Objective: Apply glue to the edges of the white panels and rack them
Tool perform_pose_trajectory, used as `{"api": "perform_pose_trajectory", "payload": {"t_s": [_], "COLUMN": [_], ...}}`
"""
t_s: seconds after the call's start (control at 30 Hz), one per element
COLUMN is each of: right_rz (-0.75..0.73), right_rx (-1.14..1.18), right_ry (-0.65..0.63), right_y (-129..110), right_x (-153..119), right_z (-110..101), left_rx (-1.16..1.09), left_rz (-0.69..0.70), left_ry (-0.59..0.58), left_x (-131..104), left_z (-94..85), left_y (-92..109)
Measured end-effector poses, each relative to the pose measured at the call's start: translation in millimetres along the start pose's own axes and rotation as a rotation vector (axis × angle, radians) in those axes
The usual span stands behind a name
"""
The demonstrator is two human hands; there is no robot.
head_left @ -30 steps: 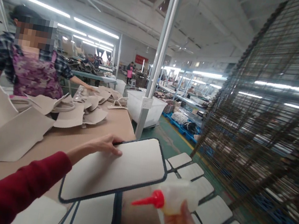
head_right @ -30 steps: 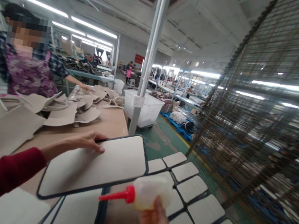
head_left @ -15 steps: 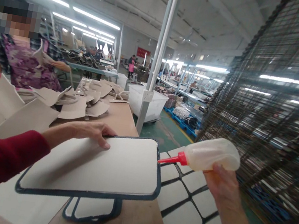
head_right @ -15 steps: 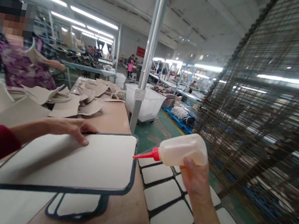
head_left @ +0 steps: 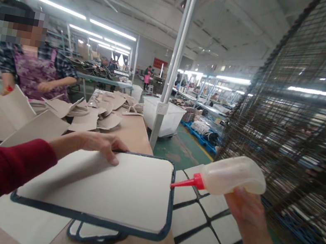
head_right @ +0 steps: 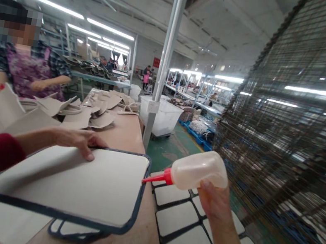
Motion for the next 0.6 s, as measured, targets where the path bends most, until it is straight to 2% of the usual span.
{"api": "perform_pose_trajectory", "payload": {"t_s": [0.23,0.43,0.6], "right_rz": [-0.041,0.014,0.041], "right_rx": [-0.003,-0.072,-0.057], "right_ry": [-0.008,0.011,0.05], "right_y": [-5,-5,-6], "right_x": [-7,-12,-18], "right_z": [5,0,5], "left_rx": [-0.026,-0.049,-0.054], "left_rz": [0.035,0.036,0.026], "left_ry": [-0.037,-0.046,-0.037], "left_x": [2,2,0], "left_z": [-0.4,-0.7,-0.9], "left_y": [-4,-7,-9]}}
Point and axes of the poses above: each hand's wrist, its own x-axis towards the middle knuckle, its own z-axis out of the palm, y = z × x, the point moved 2 cm from there along x, towards the middle knuckle, and after that the axes turned 8 degrees about z, right-handed, at the moved point
